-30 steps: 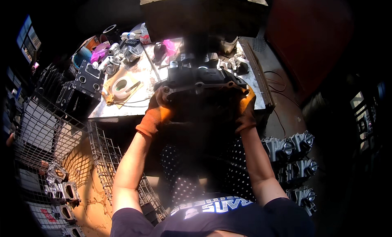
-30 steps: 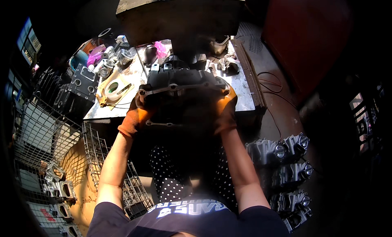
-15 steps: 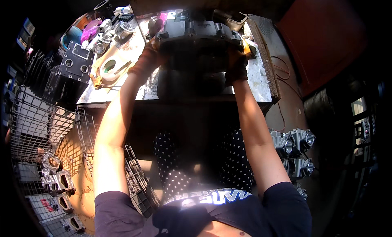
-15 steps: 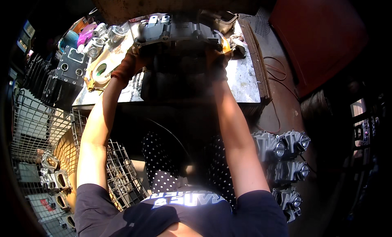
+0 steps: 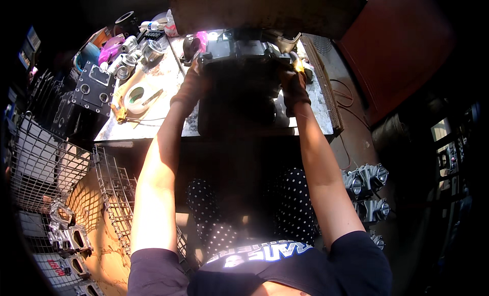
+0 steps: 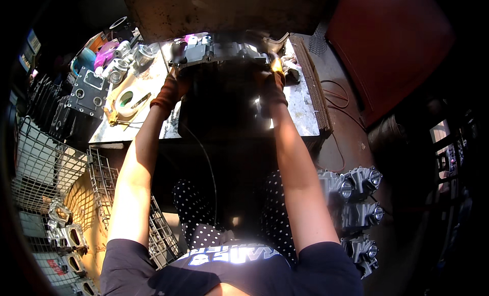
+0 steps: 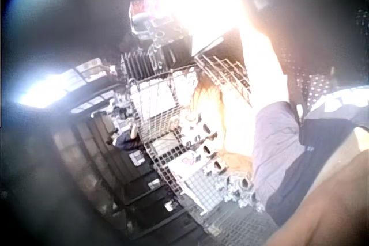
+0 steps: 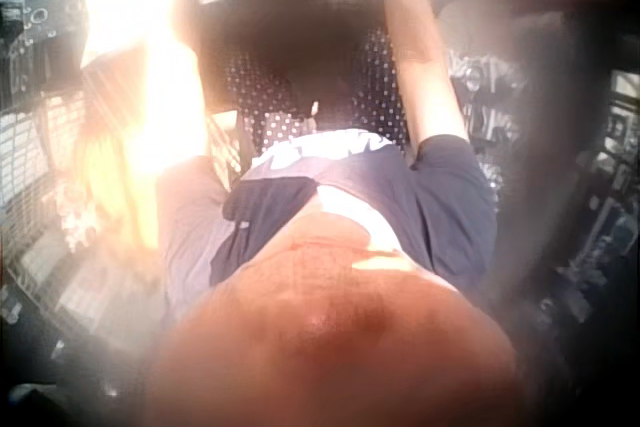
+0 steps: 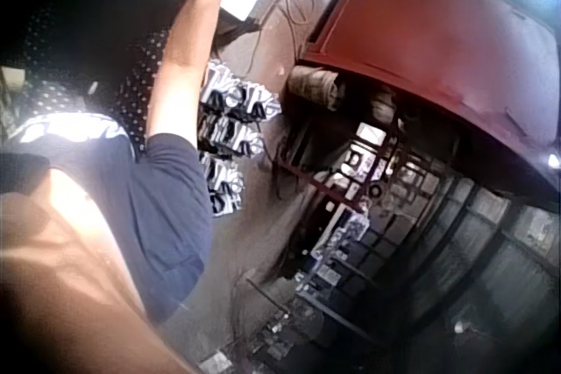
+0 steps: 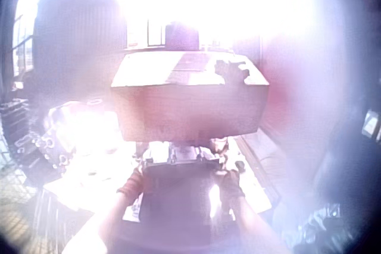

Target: The person holds a metal component inside a cleaning machine, then removes it and places it into a wire storage cage.

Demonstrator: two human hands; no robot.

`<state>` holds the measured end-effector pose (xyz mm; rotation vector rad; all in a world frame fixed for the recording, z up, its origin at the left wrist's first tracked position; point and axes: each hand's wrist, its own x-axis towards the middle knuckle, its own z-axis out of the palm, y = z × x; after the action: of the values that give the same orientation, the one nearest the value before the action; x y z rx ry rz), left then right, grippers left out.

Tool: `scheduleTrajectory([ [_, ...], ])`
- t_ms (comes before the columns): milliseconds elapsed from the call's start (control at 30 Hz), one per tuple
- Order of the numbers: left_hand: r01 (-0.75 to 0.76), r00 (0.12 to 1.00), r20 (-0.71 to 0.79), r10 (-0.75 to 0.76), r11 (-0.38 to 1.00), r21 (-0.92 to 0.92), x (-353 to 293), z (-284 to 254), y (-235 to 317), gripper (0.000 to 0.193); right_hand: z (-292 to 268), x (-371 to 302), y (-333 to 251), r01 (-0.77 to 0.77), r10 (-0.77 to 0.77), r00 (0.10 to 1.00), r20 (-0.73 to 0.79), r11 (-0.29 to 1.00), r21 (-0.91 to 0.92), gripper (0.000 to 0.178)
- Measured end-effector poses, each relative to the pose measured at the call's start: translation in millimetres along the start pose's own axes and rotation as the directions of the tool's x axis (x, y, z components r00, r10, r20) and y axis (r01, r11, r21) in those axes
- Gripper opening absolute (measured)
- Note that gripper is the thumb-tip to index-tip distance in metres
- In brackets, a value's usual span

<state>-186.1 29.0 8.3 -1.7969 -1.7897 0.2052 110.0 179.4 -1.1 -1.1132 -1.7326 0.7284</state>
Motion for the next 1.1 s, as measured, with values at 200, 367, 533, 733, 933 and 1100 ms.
scheduleTrajectory([
  [200, 0.006, 0.907, 0.042, -0.418, -0.087, -0.996, 9.0, 2.0, 13.3, 0.029, -98.2, -72.3, -147.3, 0.588, -0.659, 0.648, -0.381, 0.751, -0.3, 0.033],
  [367, 0.068, 0.885, 0.237, -0.402, -0.391, -0.918, -0.8, -10.8, 9.1, 0.019, -164.4, -31.5, -234.7, 0.671, -0.814, 0.39, -0.43, 0.571, -0.472, 0.043],
  [533, -0.026, 0.89, 0.007, -0.455, -0.066, -0.997, 6.2, -29.7, 14.5, 0.02, -182.0, 24.7, -249.9, 0.837, -0.755, 0.536, -0.377, 0.533, 0.123, 0.041],
  [733, 0.044, 0.895, 0.12, -0.43, -0.183, -0.982, -1.0, -37.5, 14.6, 0.027, -166.4, 49.9, -269.4, 0.602, -0.553, 0.791, -0.263, 0.781, 0.167, 0.027],
  [933, 0.1, 0.886, 0.067, -0.459, 0.048, -0.994, -8.7, 23.0, 1.5, 0.031, -149.4, 9.2, -243.5, 0.702, -0.734, 0.571, -0.369, 0.669, -0.245, 0.029],
  [1100, -0.006, 0.843, 0.275, -0.463, -0.52, -0.854, -6.2, -68.9, 25.6, 0.037, -103.8, -113.1, -164.5, 0.748, -0.772, 0.633, 0.058, 0.59, -0.304, 0.041],
])
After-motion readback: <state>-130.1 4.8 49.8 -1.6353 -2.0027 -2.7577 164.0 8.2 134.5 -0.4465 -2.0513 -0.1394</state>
